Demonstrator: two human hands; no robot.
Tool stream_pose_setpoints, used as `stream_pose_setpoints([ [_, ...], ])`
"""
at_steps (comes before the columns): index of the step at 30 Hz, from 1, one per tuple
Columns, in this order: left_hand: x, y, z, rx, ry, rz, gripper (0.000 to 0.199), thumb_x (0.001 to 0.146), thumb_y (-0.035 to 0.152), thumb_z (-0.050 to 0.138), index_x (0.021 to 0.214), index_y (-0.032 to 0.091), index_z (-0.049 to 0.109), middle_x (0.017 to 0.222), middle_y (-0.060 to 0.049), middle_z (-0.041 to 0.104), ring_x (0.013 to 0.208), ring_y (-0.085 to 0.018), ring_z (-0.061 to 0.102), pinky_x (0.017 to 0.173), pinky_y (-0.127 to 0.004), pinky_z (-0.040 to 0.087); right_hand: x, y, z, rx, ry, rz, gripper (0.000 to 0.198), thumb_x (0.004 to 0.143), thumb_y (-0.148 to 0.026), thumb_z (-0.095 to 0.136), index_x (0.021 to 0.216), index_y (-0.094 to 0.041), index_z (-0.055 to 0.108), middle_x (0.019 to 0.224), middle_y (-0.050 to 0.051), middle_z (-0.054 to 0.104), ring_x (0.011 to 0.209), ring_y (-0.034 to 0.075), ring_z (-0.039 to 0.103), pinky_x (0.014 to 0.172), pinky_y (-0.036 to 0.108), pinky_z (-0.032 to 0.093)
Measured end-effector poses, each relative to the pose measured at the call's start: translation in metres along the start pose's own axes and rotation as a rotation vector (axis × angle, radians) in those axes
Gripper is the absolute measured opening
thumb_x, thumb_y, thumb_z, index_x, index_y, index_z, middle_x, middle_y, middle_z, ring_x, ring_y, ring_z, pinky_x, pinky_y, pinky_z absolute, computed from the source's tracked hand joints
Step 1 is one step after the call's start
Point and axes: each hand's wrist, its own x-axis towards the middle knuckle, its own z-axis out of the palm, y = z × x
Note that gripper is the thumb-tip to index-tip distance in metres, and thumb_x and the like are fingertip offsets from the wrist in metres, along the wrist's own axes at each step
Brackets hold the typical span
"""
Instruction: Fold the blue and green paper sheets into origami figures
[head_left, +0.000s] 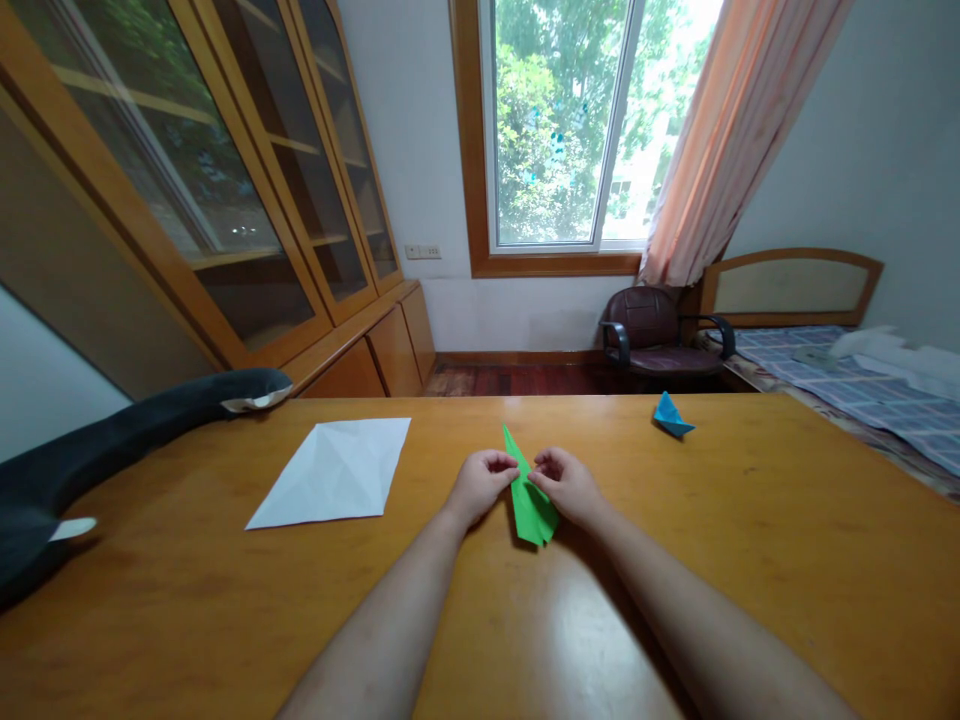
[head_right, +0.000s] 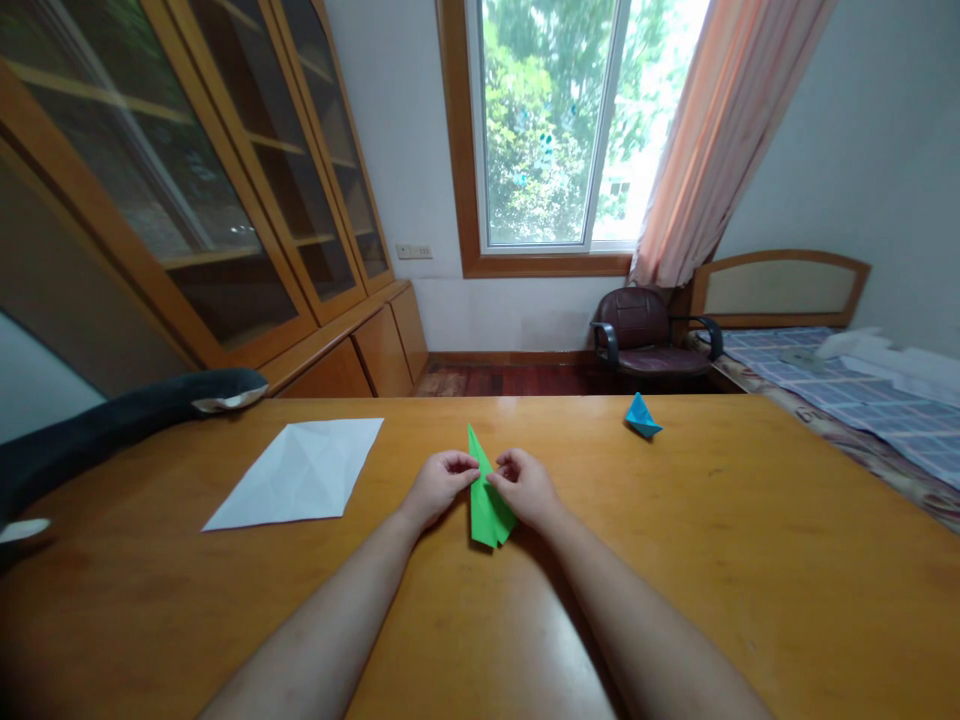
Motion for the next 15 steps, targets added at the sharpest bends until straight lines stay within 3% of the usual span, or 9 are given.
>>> stream_pose_setpoints([
  [7, -0.0017, -0.0011, 0.0015, 0.019, -0.102, 0.035, 0.029, 0.055, 0.022, 0.076, 0.060, 0.017, 0.048, 0.056, 0.006, 0.050, 0.052, -0.007, 0.044, 0.050, -0.019, 0.033, 0.0000, 0.0032, 0.0069, 0.250, -0.104, 0.202, 0.037, 0.058, -0.034, 0.076, 0.078, -0.021, 0.048, 0.055, -0.009, 0.050, 0.048, 0.008, 0.044, 0.047, 0.021, 0.034],
  [15, -0.0005, -0.0046, 0.0064, -0.011, -0.112, 0.036, 0.034, 0.054, 0.019, 0.075, 0.062, 0.018, 0.042, 0.056, 0.009, 0.045, 0.051, -0.006, 0.040, 0.049, -0.018, 0.030, -0.0006, -0.0015, 0.0058, 0.386, -0.128, 0.265, 0.039, 0.051, -0.024, 0.076, 0.076, -0.021, 0.046, 0.052, -0.010, 0.050, 0.046, 0.007, 0.044, 0.047, 0.019, 0.033],
])
